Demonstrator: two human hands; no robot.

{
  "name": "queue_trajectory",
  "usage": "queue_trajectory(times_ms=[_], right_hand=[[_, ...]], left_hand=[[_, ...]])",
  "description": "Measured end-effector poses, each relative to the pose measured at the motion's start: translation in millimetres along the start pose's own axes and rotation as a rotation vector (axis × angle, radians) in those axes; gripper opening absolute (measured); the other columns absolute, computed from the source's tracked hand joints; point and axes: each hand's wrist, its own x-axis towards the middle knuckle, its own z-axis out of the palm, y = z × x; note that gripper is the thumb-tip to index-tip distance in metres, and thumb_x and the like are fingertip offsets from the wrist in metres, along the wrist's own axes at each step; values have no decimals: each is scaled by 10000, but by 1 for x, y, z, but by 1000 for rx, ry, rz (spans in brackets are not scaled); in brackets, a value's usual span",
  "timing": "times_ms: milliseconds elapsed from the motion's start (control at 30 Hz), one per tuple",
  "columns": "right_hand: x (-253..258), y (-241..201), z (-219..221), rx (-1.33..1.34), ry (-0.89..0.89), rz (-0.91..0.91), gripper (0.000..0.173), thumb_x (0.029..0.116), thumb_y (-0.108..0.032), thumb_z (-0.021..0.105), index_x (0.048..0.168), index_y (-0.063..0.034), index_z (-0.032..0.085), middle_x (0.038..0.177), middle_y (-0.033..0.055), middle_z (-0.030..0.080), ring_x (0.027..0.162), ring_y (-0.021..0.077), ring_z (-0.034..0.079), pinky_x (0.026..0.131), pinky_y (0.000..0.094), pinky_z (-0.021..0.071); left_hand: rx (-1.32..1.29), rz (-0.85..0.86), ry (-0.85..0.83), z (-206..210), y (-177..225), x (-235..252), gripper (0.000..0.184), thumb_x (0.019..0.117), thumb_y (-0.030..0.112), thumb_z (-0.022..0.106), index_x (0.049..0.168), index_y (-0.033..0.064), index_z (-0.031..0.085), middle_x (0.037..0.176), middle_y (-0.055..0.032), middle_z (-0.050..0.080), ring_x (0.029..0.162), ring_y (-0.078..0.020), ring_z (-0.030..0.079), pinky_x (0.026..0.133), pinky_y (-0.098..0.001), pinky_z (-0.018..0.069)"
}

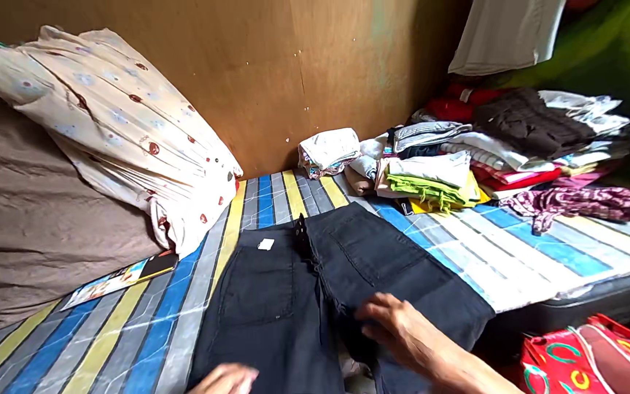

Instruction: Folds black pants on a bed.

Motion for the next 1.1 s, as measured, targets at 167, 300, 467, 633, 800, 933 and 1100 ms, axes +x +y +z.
queue_trajectory(times_ms=[167, 300, 467, 633, 800, 933, 1100], right_hand=[[61, 49, -3, -262, -180, 318, 611, 1056, -441, 513, 1570, -123, 425, 1651, 207, 322, 1550, 430, 227, 1165, 731, 164], [57, 111, -25, -373, -180, 467, 740, 1034, -639, 375, 1621, -191, 330, 1707, 143, 210, 1584, 389, 129, 1169, 731, 93], [94, 110, -58, -348, -219, 488, 547, 1067, -400, 514, 1524, -100, 484, 1627, 180, 379, 1542, 418, 248, 1154, 739, 154], [183, 116, -35, -144, -76, 196, 393, 1076, -199, 486, 1431, -65, 587, 1541, 151, 513, 1495, 381, 370, 1147, 672, 269], [246, 118, -1, -140, -185, 142, 500, 1067, -362, 524, 1488, -92, 537, 1490, 200, 541, 1457, 403, 403, 1143, 692, 223], [250, 121, -10, -52, -153, 108, 378, 1006, -285, 652, 1255, -4, 696, 1252, 244, 663, 1287, 431, 532, 1089, 685, 276], [227, 159, -26, 533, 88, -64, 26, 895, -20, 688, 913, -38, 684, 801, -21, 665, 718, 21, 611, 676, 222, 520]], left_hand=[[-61, -142, 15, 46, 9, 158, 334, 1070, 182, 481, 1243, -24, 679, 1145, -207, 694, 972, -292, 713, 864, -446, 587], [-18, -195, 25, 59, -7, 248, 326, 1089, 147, 453, 1297, -2, 654, 1260, -232, 650, 1130, -354, 644, 978, -511, 504], [17, -129, -49, 66, -49, 313, 424, 1112, 170, 360, 1458, -14, 521, 1496, -232, 515, 1424, -367, 457, 1197, -520, 306], [219, -75, -38, 89, -61, 317, 414, 1087, 229, 407, 1378, 42, 636, 1402, -173, 618, 1387, -379, 480, 1111, -655, 273], [-11, 61, 105, 89, -82, 314, 312, 978, 196, 605, 1148, -25, 745, 1170, -214, 713, 1184, -375, 637, 1047, -608, 417], [-244, 89, 118, 74, -90, 314, 187, 932, 119, 615, 944, -19, 741, 923, -65, 728, 879, -75, 670, 851, -286, 540], [-306, 72, 210, 54, -87, 311, 85, 862, 124, 667, 815, 93, 730, 691, 85, 656, 640, 25, 599, 626, -196, 510]])
